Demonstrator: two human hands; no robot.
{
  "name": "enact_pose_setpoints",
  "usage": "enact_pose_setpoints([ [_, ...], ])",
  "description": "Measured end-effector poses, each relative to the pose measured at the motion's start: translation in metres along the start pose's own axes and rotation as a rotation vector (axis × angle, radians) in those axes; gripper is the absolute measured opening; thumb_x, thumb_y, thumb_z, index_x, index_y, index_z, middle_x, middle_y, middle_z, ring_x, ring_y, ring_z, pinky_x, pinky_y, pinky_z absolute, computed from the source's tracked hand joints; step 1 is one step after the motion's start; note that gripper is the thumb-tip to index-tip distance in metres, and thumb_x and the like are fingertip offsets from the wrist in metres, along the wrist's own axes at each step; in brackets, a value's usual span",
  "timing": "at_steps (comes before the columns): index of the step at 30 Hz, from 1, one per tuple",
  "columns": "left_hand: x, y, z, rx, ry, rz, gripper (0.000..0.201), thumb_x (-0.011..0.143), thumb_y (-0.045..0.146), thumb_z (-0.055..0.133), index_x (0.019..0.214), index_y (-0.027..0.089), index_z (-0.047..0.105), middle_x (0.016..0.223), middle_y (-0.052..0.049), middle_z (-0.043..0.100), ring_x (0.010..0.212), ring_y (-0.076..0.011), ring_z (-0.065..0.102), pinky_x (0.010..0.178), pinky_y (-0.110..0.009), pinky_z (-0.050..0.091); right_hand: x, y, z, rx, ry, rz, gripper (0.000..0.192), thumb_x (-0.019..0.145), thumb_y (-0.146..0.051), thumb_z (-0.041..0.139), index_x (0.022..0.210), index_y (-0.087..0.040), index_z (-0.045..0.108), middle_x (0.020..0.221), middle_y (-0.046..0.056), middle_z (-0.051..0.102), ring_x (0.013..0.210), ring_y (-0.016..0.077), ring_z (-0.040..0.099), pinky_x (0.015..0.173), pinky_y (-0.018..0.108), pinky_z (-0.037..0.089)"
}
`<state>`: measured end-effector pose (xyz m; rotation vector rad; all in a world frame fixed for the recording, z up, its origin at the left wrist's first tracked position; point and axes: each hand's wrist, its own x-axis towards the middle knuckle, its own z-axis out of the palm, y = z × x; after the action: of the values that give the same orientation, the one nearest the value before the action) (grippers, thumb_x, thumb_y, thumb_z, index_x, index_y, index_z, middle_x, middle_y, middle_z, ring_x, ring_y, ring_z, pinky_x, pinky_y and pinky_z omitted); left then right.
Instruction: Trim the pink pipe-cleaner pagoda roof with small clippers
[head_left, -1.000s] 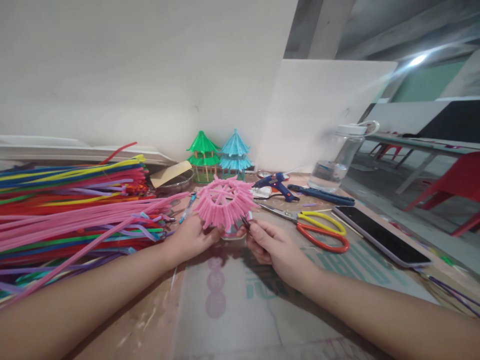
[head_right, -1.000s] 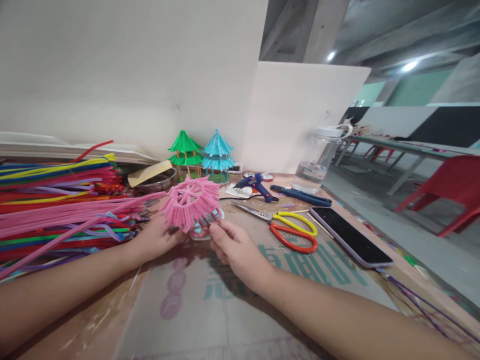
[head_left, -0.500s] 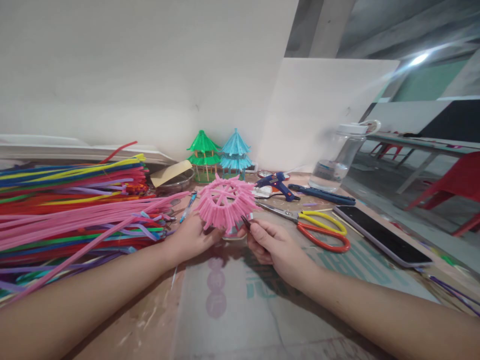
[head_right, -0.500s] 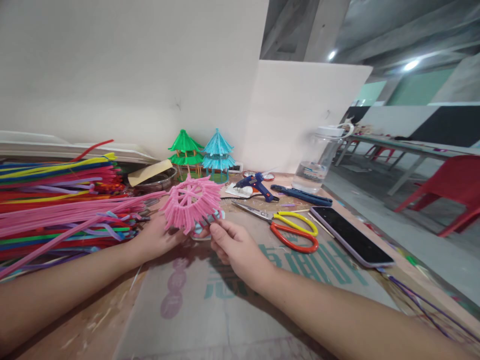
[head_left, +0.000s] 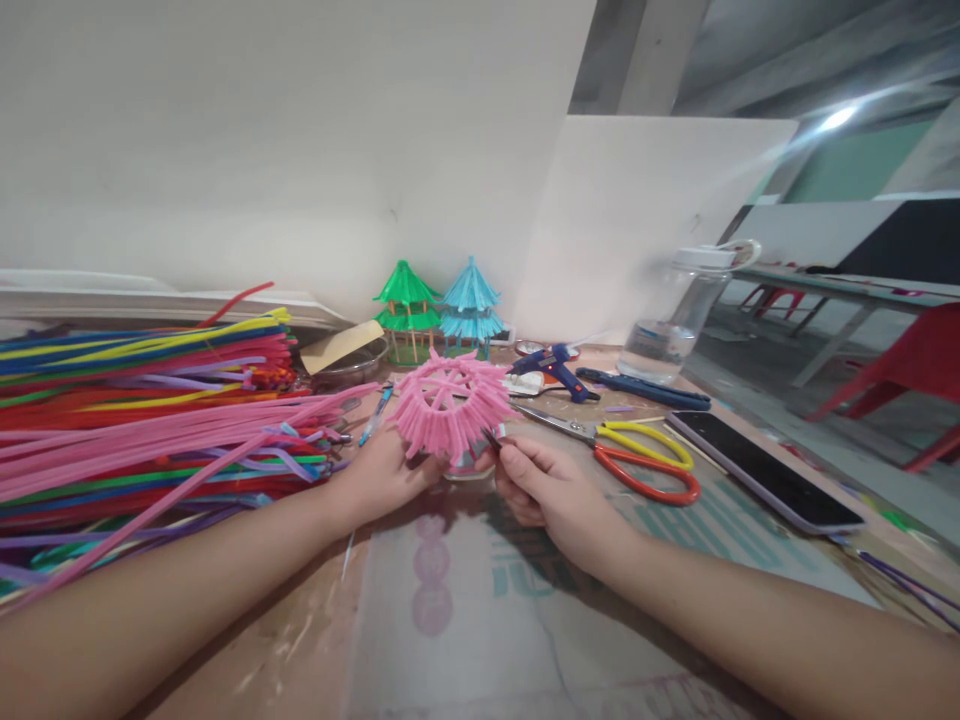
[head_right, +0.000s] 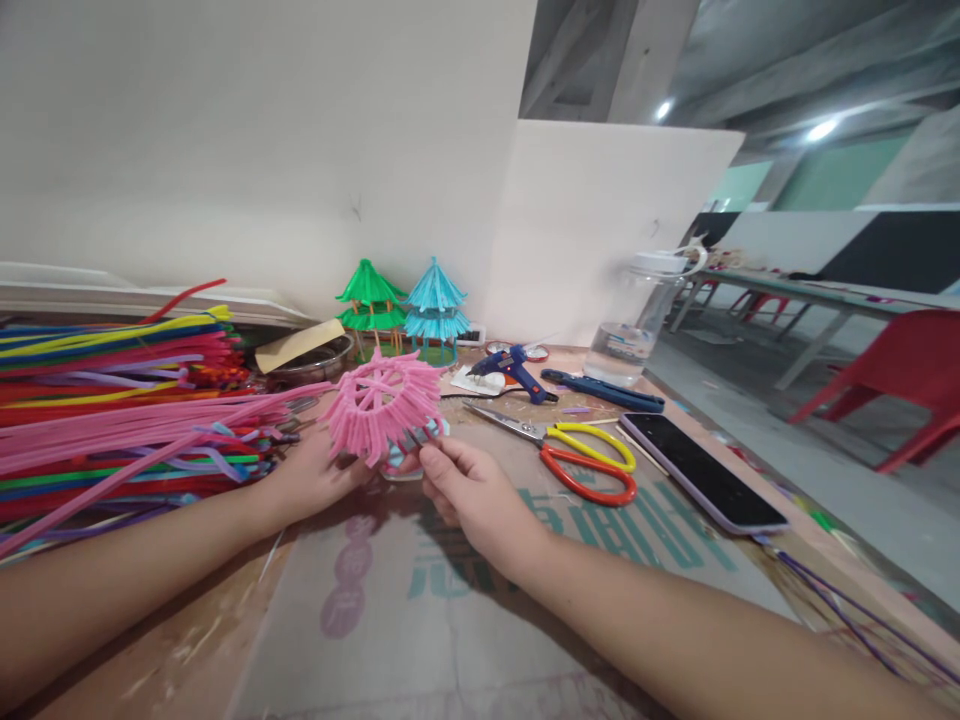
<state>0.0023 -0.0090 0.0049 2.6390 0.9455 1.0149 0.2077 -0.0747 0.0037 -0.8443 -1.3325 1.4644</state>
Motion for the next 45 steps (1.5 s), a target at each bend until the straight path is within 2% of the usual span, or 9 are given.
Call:
enact_pose_setpoints([
  [4, -0.0011, -0.0017, -0.0005, -0.009, -0.053, -0.032, 0.048, 0.095, 0.056, 0.038, 0.092, 0.018, 0.068, 0.095, -0.009, 0.075, 0.092, -0.0282, 0.070, 0.084, -0.038, 0.056, 0.0000, 0.0001, 0.0001, 0.007, -0.007, -0.008, 0.060, 0.070, -0.074, 0.071, 0.082, -0.017, 0.057, 0.052, -0.010, 0.036, 0.043, 0.0049, 0.021, 0.041, 0.023, 0.011],
  [10, -0.0013, -0.0011, -0.0009, -0.001, -0.043, -0.070, 0.044, 0.092, 0.054, 0.042, 0.095, 0.018, 0.068, 0.101, -0.010, 0.076, 0.098, -0.0291, 0.068, 0.089, -0.039, 0.055, -0.0009, 0.0002, 0.0000, -0.040, 0.027, -0.008, 0.058, 0.073, -0.073, 0.069, 0.082, -0.017, 0.058, 0.050, -0.011, 0.034, 0.043, 0.0056, 0.020, 0.042, 0.023, 0.012],
  [17, -0.0001, 0.0008, -0.0007, 0.003, -0.019, -0.039, 0.049, 0.093, 0.058, 0.040, 0.097, 0.019, 0.071, 0.106, -0.010, 0.075, 0.112, -0.0318, 0.064, 0.100, -0.043, 0.051, -0.0008, -0.0003, 0.0012, 0.000, -0.009, -0.027, 0.057, 0.072, -0.073, 0.070, 0.079, -0.017, 0.057, 0.053, -0.010, 0.036, 0.043, 0.0052, 0.021, 0.041, 0.023, 0.012],
  [22, 0.0003, 0.0024, -0.0015, -0.005, -0.028, -0.031, 0.048, 0.094, 0.055, 0.039, 0.096, 0.018, 0.069, 0.104, -0.011, 0.075, 0.102, -0.0303, 0.067, 0.093, -0.041, 0.055, 0.0011, 0.0016, 0.0001, -0.034, 0.030, -0.020, 0.058, 0.072, -0.073, 0.070, 0.082, -0.017, 0.058, 0.052, -0.010, 0.035, 0.043, 0.0055, 0.021, 0.042, 0.023, 0.013],
  [26, 0.0001, 0.0017, -0.0011, 0.015, -0.003, -0.026, 0.042, 0.093, 0.050, 0.041, 0.096, 0.017, 0.068, 0.105, -0.011, 0.074, 0.102, -0.0305, 0.067, 0.093, -0.042, 0.054, 0.0008, 0.0031, -0.0006, -0.035, -0.003, -0.020, 0.056, 0.076, -0.072, 0.067, 0.083, -0.017, 0.058, 0.053, -0.010, 0.033, 0.044, 0.0060, 0.020, 0.043, 0.023, 0.013],
  [30, 0.0004, 0.0023, -0.0008, -0.007, -0.013, -0.073, 0.035, 0.092, 0.047, 0.043, 0.088, 0.018, 0.064, 0.091, -0.008, 0.073, 0.088, -0.0262, 0.067, 0.082, -0.037, 0.056, -0.0028, 0.0043, 0.0010, -0.078, -0.043, -0.024, 0.059, 0.075, -0.074, 0.068, 0.087, -0.017, 0.060, 0.057, -0.009, 0.034, 0.047, 0.0072, 0.025, 0.045, 0.024, 0.016],
  [34, 0.0010, 0.0021, -0.0009, -0.033, -0.003, -0.068, 0.032, 0.092, 0.045, 0.044, 0.089, 0.019, 0.064, 0.091, -0.006, 0.073, 0.087, -0.0253, 0.067, 0.084, -0.036, 0.055, -0.0060, 0.0024, 0.0029, -0.163, -0.054, -0.063, 0.060, 0.077, -0.075, 0.066, 0.091, -0.017, 0.062, 0.062, -0.006, 0.038, 0.053, 0.0094, 0.032, 0.048, 0.024, 0.022],
  [40, 0.0012, -0.0018, -0.0001, -0.017, 0.046, -0.051, 0.032, 0.091, 0.043, 0.047, 0.103, 0.019, 0.064, 0.107, -0.010, 0.072, 0.104, -0.0294, 0.064, 0.097, -0.043, 0.052, -0.0052, 0.0012, 0.0025, -0.336, -0.092, -0.097, 0.044, 0.088, -0.062, 0.059, 0.090, -0.018, 0.061, 0.076, 0.001, 0.056, 0.065, 0.0137, 0.049, 0.058, 0.025, 0.037],
  [45, 0.0004, -0.0049, 0.0029, 0.010, 0.058, -0.126, 0.029, 0.094, 0.041, 0.044, 0.099, 0.019, 0.062, 0.101, -0.011, 0.069, 0.105, -0.0307, 0.061, 0.099, -0.049, 0.049, -0.0084, 0.0009, 0.0025, -0.748, -0.197, -0.180, 0.025, 0.092, -0.037, 0.055, 0.098, -0.016, 0.067, 0.087, 0.009, 0.071, 0.076, 0.0207, 0.061, 0.070, 0.031, 0.045],
])
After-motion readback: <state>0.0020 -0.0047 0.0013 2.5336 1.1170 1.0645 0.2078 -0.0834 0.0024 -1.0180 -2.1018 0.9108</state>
